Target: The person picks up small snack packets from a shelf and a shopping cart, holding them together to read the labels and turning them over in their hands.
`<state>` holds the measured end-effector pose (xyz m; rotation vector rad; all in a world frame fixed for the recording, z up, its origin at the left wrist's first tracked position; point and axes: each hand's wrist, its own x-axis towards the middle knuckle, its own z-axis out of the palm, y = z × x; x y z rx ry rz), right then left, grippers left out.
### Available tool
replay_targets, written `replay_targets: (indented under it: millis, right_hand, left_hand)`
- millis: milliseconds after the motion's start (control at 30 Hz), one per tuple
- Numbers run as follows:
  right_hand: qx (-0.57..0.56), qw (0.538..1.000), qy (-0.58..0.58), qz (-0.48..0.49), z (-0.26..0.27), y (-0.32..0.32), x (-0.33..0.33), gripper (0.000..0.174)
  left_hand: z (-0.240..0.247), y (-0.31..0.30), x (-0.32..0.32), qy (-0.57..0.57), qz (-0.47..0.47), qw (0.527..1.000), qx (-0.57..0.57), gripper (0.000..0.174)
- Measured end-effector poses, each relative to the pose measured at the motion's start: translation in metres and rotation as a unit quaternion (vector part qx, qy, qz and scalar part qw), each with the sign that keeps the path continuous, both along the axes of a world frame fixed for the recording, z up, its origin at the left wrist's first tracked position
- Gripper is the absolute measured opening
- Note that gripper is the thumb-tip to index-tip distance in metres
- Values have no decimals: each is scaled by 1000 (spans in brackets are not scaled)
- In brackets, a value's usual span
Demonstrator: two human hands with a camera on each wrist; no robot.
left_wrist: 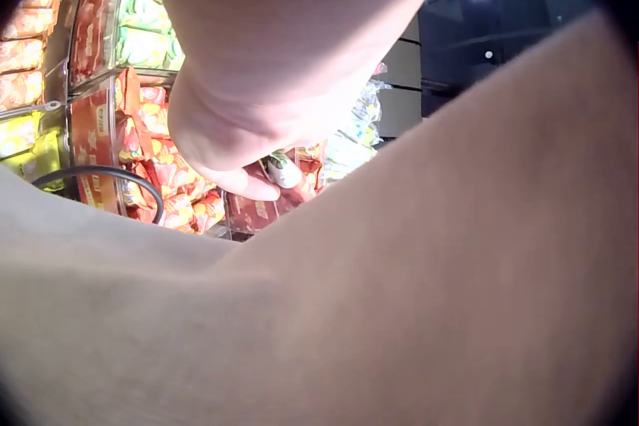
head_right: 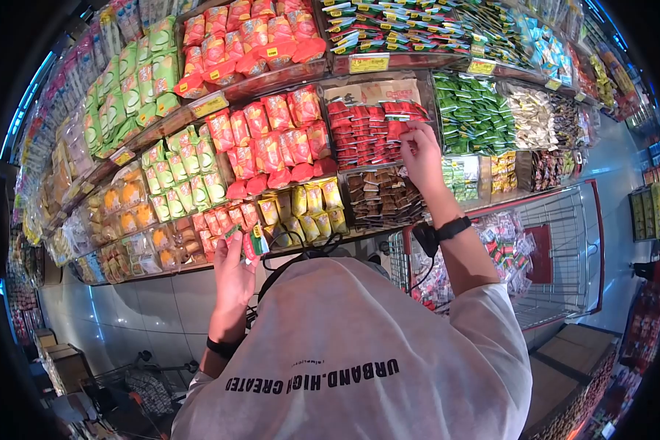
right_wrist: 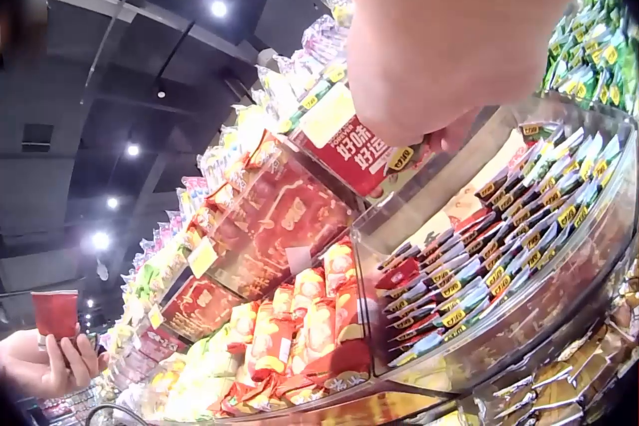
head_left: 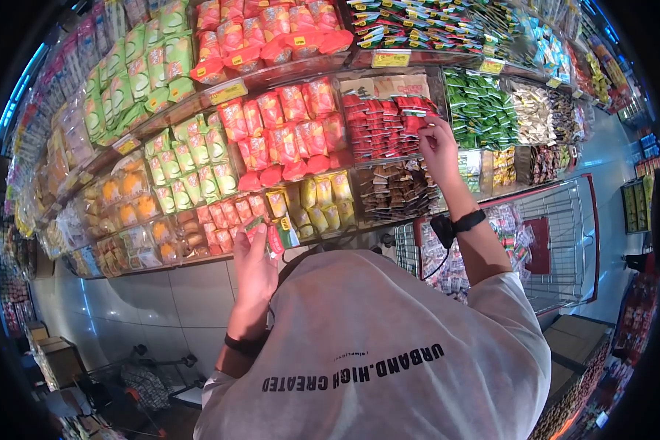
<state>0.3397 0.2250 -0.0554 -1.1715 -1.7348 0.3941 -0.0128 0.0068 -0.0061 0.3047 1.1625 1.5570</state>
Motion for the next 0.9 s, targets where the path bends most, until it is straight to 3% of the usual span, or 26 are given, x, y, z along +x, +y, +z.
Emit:
replay_targets:
  millis: [333, 400, 600, 767, 800, 867, 900]
  right_hand:
    - [-5, 1000, -20, 10, -36, 86, -42, 8]
    - [-58, 997, -40, 17, -37, 100, -51, 7]
    - [-30, 995, -88, 16, -62, 142, -68, 4]
    - [-144, 975, -163, 53, -53, 145, -69, 10]
    - [-123, 975, -177, 55, -55, 147, -65, 12]
    - [-60, 985, -146, 64, -75, 161, -56, 15]
    - [-198, 973, -121, 8, -36, 138, -68, 16]
  left_hand:
    - [8, -1, 5, 29, 15, 998, -44, 31]
    - [11, -3, 6, 26, 20, 998, -54, 32]
    - [13, -8, 5, 9, 35, 998, -57, 36]
    - [12, -8, 6, -3, 48, 998, -46, 36]
    - [12, -5, 6, 0, 54, 997, -49, 36]
    - [10, -8, -1, -54, 34, 995, -81, 31]
    - [-7, -11, -10, -162, 7, 985, -53, 29]
